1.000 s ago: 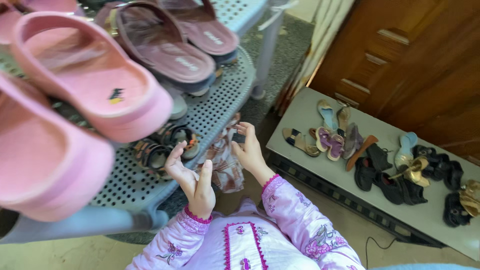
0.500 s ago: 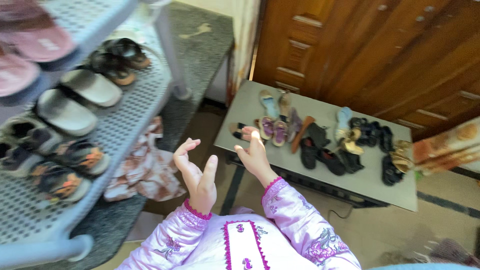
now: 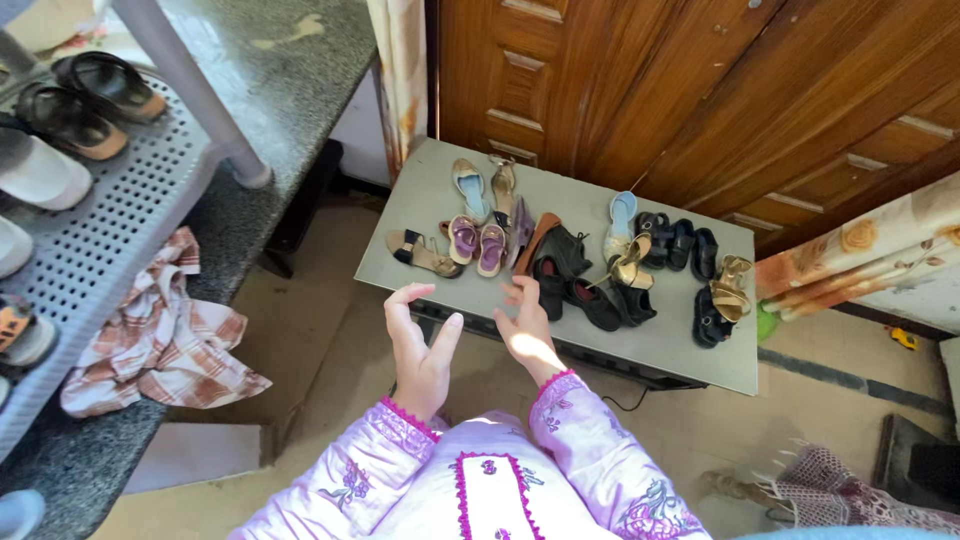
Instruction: The person wipes several pairs of shoes with a cloth, including a child's sneaker, a purple sandal, and a black shoe. The person picks up each shoe, wipes it with the cloth, and places it on a nearby shoe rack.
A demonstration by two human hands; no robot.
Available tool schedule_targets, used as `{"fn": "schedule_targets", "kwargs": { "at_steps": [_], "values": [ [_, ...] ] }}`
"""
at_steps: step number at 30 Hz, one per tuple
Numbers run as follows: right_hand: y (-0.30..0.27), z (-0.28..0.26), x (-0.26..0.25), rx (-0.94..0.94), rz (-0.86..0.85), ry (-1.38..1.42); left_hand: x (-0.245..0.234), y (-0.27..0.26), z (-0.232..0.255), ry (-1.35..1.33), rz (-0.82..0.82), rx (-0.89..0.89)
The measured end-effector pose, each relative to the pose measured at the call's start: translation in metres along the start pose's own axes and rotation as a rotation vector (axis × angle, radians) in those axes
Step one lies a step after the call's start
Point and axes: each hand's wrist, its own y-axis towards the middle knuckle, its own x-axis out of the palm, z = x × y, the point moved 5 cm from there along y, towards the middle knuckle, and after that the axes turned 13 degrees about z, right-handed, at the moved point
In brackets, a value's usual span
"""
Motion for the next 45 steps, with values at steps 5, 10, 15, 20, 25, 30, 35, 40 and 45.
{"fn": "schedule_targets", "kwargs": {
  "at_steps": [5,10,15,20,25,30,35,40,45],
  "values": [
    [0.003,0.029,-0.001,-0.019,0.007,-0.01,0.02,0.009,-0.029,0.183,-0.041,-0.073],
    [0.021,0.058,0.011,0.008,-0.036,-0.049,0.033,0.028,-0.073,0.261,-0.07,-0.23],
    [0.059,0.091,0.048,0.011,-0.053,-0.086,0.044,0.067,-0.123,0.345,-0.136,-0.146],
    [0.107,0.128,0.104,0.028,-0.084,-0.046,0.047,0.115,-0.18,0.571,-0.349,-0.119],
    [0.145,0.171,0.154,0.221,-0.195,-0.248,0.042,0.165,-0.23,0.678,-0.448,-0.224],
    [0.173,0.181,0.189,0.111,-0.123,-0.223,0.036,0.204,-0.264,0.715,-0.467,-0.29],
    [0.18,0.207,0.224,0.407,-0.303,-0.415,0.02,0.229,-0.293,0.743,-0.458,-0.268],
    [0.192,0.212,0.246,0.267,-0.205,-0.357,0.004,0.237,-0.309,0.721,-0.438,-0.283],
    [0.194,0.222,0.256,0.423,-0.245,-0.426,-0.008,0.243,-0.308,0.717,-0.442,-0.224]
  ]
}}
